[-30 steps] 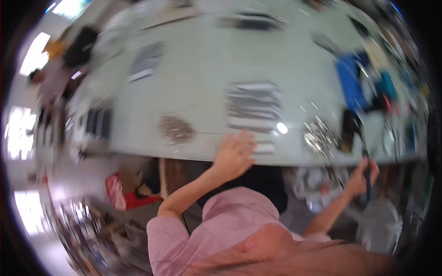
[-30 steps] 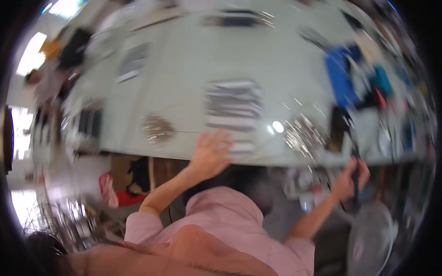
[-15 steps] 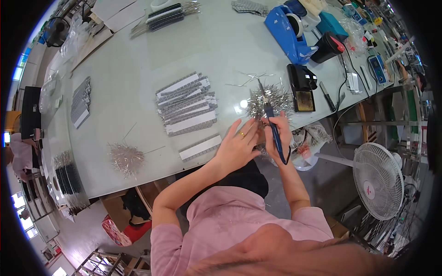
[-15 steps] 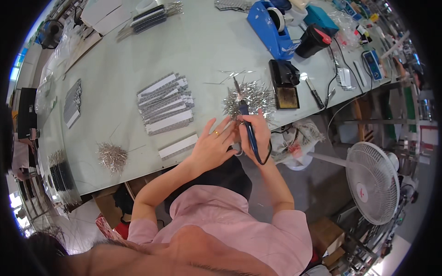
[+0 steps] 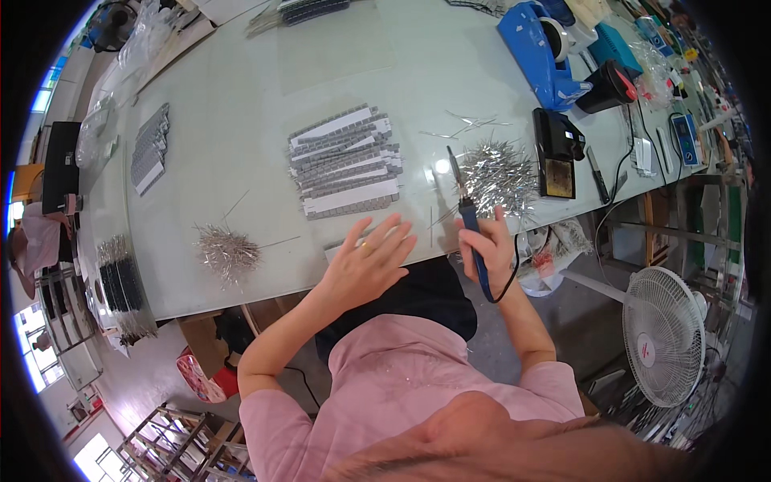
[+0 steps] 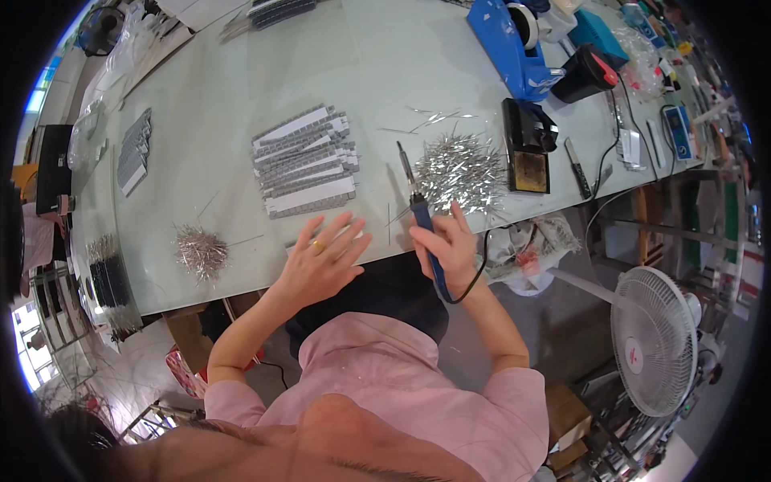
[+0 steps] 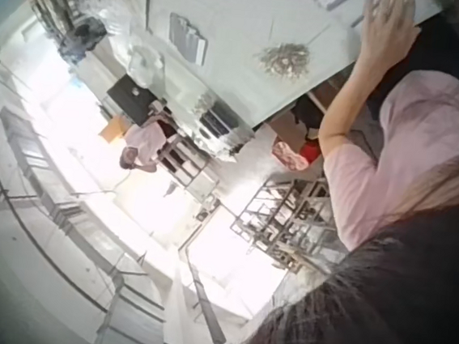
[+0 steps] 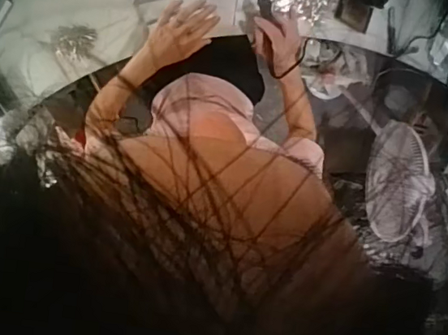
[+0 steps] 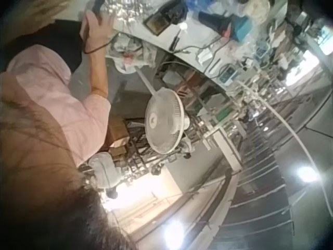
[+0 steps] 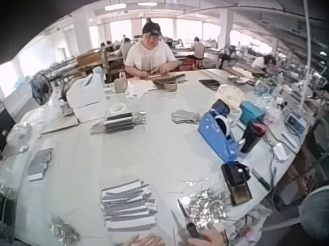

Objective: Soldering silver wire bundles into white plastic component housings at a factory workbench.

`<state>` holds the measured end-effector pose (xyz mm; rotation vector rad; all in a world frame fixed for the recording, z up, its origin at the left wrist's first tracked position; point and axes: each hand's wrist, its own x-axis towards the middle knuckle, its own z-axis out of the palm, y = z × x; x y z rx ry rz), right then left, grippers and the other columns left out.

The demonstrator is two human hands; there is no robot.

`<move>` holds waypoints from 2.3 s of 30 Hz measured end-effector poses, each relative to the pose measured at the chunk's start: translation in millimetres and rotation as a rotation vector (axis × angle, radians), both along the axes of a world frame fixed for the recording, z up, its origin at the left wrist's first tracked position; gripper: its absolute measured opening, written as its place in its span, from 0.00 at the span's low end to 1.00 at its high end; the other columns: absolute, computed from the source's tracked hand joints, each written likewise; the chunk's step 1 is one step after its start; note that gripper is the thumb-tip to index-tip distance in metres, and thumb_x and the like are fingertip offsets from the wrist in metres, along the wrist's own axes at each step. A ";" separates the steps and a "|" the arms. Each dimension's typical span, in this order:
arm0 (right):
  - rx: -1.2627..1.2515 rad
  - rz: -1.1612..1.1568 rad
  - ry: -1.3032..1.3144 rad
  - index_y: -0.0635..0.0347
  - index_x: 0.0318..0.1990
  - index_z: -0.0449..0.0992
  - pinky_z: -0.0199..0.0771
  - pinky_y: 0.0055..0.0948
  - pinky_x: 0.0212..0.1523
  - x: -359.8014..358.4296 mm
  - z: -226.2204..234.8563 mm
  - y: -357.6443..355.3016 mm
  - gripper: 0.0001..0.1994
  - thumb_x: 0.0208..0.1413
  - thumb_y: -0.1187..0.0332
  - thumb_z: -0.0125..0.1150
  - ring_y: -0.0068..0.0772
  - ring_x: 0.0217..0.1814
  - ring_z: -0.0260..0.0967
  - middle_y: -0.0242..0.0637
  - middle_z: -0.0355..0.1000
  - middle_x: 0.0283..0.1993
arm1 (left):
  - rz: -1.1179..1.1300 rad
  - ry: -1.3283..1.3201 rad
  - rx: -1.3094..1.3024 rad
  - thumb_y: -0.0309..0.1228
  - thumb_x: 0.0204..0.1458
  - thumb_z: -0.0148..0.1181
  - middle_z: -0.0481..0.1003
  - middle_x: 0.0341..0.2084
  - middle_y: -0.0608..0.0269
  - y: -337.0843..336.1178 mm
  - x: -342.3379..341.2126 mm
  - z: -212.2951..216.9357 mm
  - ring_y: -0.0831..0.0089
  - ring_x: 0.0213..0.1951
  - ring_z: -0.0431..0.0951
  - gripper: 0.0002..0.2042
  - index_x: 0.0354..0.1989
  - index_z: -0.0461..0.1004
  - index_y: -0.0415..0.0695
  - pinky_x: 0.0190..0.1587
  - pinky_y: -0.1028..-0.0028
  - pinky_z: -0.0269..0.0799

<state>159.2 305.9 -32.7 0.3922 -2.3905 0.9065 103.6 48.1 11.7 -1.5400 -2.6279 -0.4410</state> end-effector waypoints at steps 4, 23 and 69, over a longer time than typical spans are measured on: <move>-0.416 0.111 -0.880 0.48 0.47 0.77 0.53 0.57 0.68 4.0 15.6 -6.8 0.16 0.48 0.70 0.67 0.25 0.26 0.69 0.24 0.70 0.23 | 0.204 -0.004 0.043 0.39 0.45 0.67 0.67 0.60 0.64 -17.6 21.5 -4.1 0.64 0.65 0.63 0.27 0.57 0.72 0.49 0.65 0.53 0.54; -0.176 -0.349 -0.187 0.57 0.46 0.60 0.44 0.47 0.70 18.4 2.6 -113.5 0.08 0.63 0.73 0.50 0.42 0.54 0.65 0.50 0.75 0.53 | 0.217 -0.061 0.076 0.39 0.48 0.66 0.66 0.63 0.63 -52.7 22.6 -23.1 0.65 0.65 0.64 0.27 0.59 0.71 0.48 0.64 0.49 0.51; -0.303 -0.090 -0.373 0.61 0.33 0.74 0.63 0.20 0.18 32.0 67.0 -43.5 0.11 0.43 0.76 0.71 0.23 0.17 0.66 0.33 0.72 0.22 | 0.213 -0.025 -0.029 0.43 0.49 0.66 0.66 0.62 0.69 -47.4 17.8 -25.4 0.70 0.66 0.62 0.29 0.60 0.70 0.53 0.61 0.52 0.59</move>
